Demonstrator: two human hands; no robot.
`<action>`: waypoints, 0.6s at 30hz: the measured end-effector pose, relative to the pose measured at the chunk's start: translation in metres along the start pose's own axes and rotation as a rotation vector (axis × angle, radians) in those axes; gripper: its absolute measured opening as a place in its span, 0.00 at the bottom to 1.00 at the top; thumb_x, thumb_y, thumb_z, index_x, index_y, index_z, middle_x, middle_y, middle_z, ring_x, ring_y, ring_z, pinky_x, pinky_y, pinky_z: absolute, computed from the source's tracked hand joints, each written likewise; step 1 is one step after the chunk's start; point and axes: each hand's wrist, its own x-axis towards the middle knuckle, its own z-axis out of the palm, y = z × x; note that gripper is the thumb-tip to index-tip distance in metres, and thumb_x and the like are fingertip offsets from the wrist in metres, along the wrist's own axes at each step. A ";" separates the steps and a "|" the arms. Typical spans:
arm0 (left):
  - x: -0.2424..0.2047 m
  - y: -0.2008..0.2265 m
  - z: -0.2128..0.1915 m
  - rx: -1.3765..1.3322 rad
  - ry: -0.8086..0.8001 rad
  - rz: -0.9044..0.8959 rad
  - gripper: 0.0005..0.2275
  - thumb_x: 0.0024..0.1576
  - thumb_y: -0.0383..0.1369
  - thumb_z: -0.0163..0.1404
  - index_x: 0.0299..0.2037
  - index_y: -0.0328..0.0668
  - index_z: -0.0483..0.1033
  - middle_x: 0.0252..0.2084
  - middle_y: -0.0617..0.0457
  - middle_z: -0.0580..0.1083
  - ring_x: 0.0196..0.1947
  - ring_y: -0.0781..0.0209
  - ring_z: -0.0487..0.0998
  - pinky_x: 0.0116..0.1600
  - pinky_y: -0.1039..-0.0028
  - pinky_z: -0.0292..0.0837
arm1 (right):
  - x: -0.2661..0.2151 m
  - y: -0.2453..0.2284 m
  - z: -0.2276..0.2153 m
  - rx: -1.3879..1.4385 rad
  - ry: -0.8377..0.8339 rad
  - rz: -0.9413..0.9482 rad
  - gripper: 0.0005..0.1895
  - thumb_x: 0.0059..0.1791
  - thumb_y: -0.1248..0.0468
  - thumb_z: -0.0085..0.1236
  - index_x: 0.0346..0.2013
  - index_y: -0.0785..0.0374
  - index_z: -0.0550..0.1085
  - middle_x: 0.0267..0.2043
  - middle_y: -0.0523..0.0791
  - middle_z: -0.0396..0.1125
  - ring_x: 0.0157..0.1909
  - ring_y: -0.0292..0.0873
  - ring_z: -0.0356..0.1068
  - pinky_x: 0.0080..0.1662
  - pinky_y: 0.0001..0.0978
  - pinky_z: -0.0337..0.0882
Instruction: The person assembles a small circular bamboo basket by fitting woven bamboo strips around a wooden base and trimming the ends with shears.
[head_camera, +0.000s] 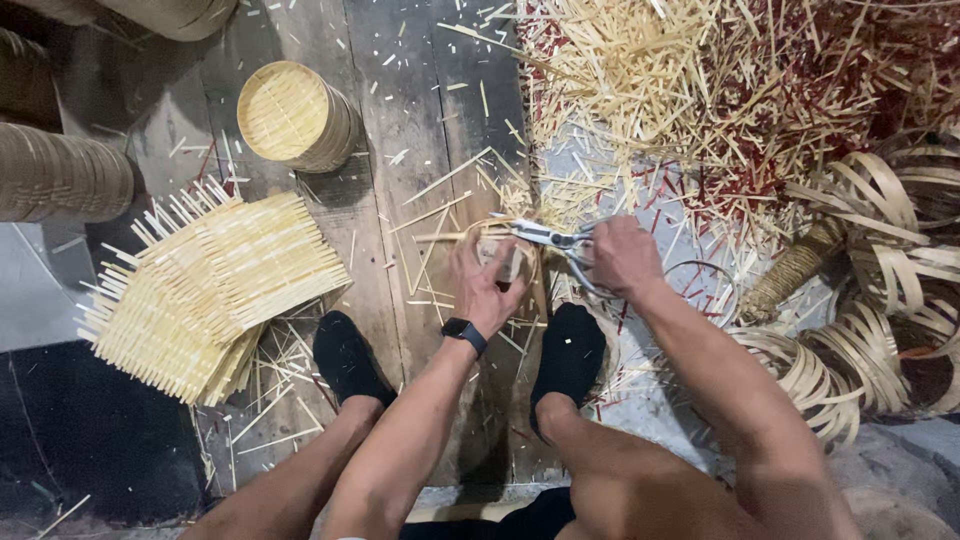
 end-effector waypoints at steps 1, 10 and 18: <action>-0.002 0.001 -0.001 -0.089 0.008 -0.095 0.35 0.41 0.37 0.68 0.63 0.55 0.69 0.64 0.32 0.61 0.63 0.30 0.62 0.66 0.45 0.59 | -0.001 0.006 0.002 0.032 -0.059 0.021 0.18 0.52 0.54 0.51 0.44 0.66 0.75 0.37 0.52 0.65 0.39 0.50 0.68 0.37 0.44 0.77; -0.007 -0.005 0.007 -0.218 0.001 -0.127 0.39 0.43 0.36 0.67 0.64 0.34 0.61 0.64 0.36 0.63 0.66 0.35 0.63 0.71 0.52 0.59 | -0.004 -0.004 0.003 -0.027 0.125 -0.043 0.29 0.42 0.44 0.61 0.36 0.72 0.74 0.36 0.55 0.67 0.42 0.53 0.69 0.46 0.47 0.74; -0.008 -0.009 -0.008 -0.305 -0.117 -0.161 0.38 0.41 0.27 0.61 0.67 0.45 0.64 0.65 0.39 0.63 0.67 0.36 0.64 0.71 0.55 0.64 | -0.006 0.013 -0.007 0.011 0.058 -0.056 0.21 0.48 0.52 0.56 0.40 0.69 0.75 0.40 0.55 0.67 0.45 0.54 0.69 0.44 0.48 0.74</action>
